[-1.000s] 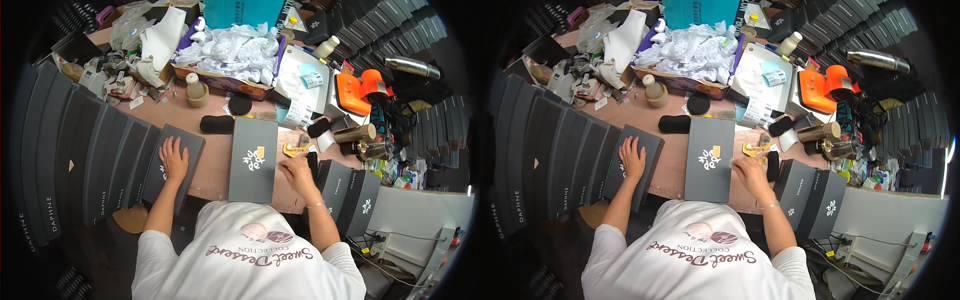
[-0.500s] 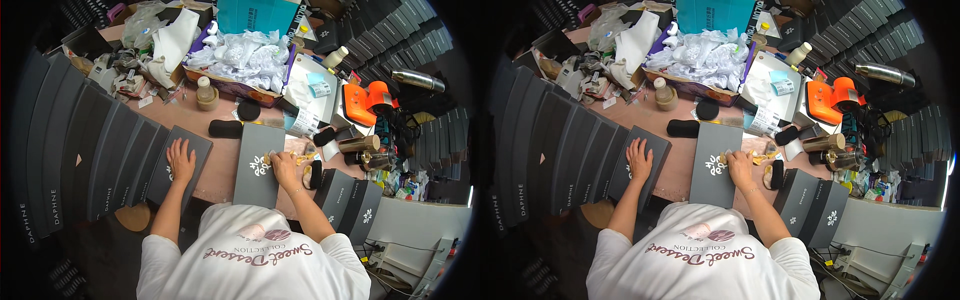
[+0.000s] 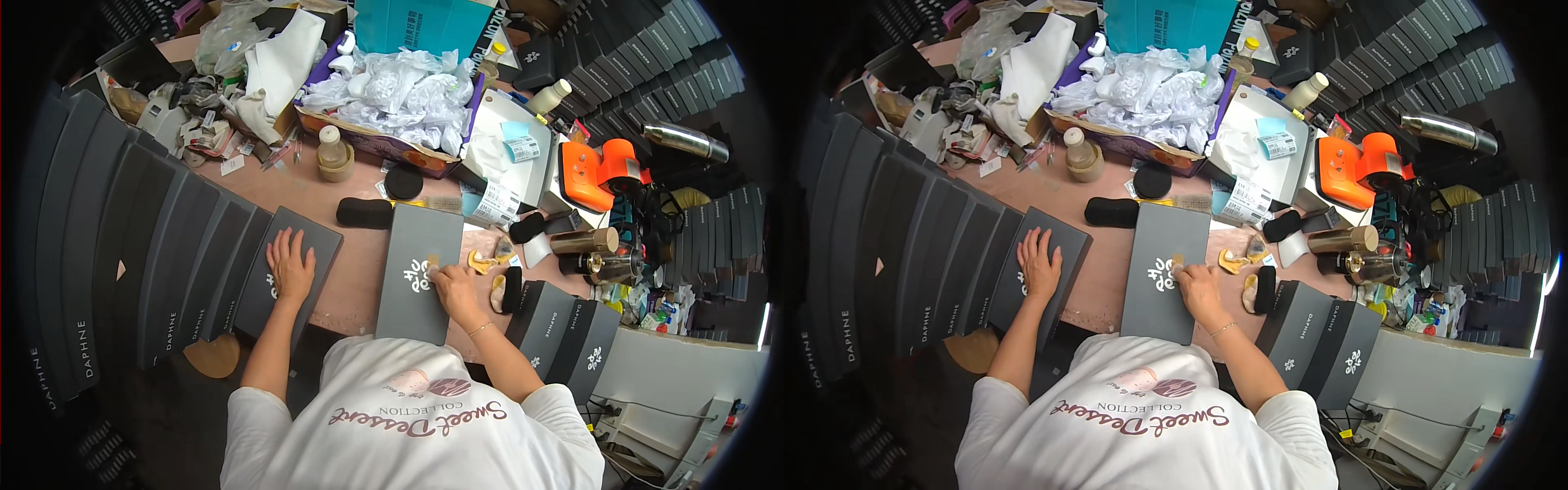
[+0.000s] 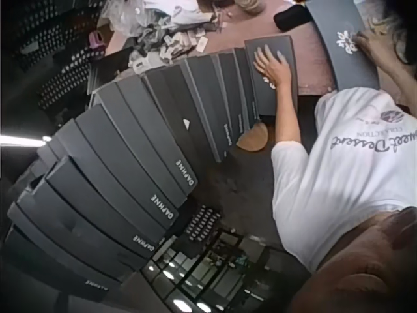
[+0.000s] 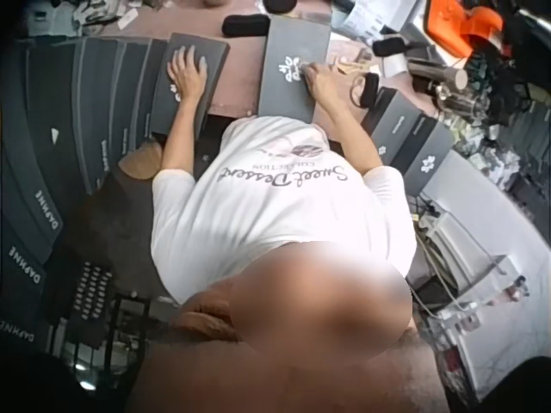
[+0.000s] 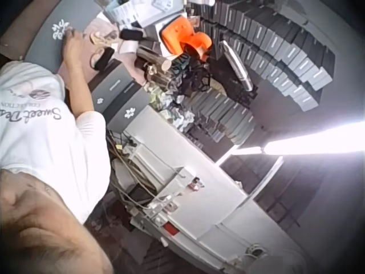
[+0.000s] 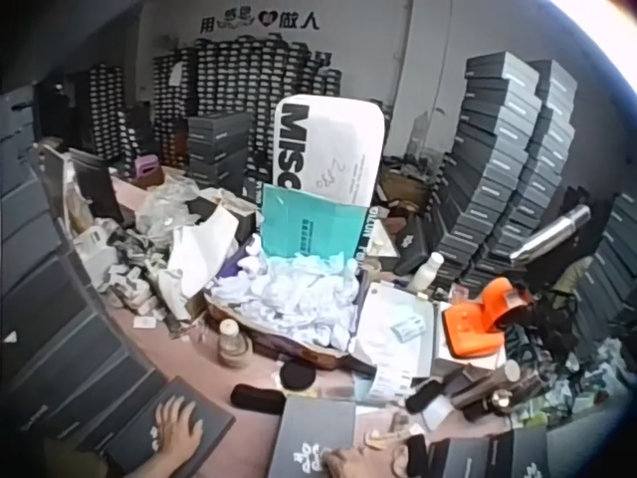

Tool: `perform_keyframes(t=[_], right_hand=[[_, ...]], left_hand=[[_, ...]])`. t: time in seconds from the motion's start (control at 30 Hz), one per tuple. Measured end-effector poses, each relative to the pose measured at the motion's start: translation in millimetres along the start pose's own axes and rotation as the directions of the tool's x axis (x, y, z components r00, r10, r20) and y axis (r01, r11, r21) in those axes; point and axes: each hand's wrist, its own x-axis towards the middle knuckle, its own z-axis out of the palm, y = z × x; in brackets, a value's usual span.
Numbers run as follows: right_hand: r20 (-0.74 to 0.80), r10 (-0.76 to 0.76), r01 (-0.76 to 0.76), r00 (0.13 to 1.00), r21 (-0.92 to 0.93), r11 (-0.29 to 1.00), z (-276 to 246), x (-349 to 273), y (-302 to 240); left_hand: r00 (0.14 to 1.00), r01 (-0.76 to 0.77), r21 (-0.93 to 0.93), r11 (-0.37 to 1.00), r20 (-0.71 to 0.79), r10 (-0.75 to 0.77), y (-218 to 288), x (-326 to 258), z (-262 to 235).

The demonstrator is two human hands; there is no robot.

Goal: Inspecting shoes, applying cleaner or adhesive, wrapping them in tissue, and packing them into boxes with labels.

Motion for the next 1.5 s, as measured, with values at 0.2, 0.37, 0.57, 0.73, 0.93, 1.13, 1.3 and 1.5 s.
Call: perform_keyframes(t=[0.2,0.37,0.57,0.73,0.93,1.13,1.3,1.5], right_hand=[[-0.091,0.058,-0.059,0.994,-0.007,0.998,2,37,1],[0.014,-0.048,0.049,0.999,-0.043,0.998,-11,4,9],[0.063,-0.149,0.146,0.987,0.039,0.988,-4,17,-5],[0.039,-0.030,0.028,0.999,0.047,0.999,-8,66,4],[-0.062,-0.378,0.370,0.924,0.396,0.840,46,228,-103],[-0.169,-0.394,0.428,0.903,0.413,0.804,81,287,-142],[-0.042,-0.132,0.137,0.990,0.440,0.887,-3,189,-73],[0.285,0.177,-0.307,0.942,0.518,0.798,-7,-30,-19]], left_hand=[[1.000,-0.002,0.011,1.000,0.008,0.002,1,2,-2],[1.000,-0.006,0.015,1.000,-0.001,0.006,1,2,2],[1.000,0.001,0.002,1.000,-0.007,-0.001,1,1,-2],[0.999,0.033,-0.031,0.999,0.014,-0.032,-2,3,-5],[0.999,0.034,-0.070,0.997,-0.003,-0.034,-2,3,-10],[0.999,0.038,-0.131,0.991,-0.024,-0.041,-5,3,-3],[0.996,0.015,-0.127,0.992,-0.083,-0.025,-1,0,-5],[0.926,-0.317,-0.477,0.820,0.032,0.376,61,-4,0]])
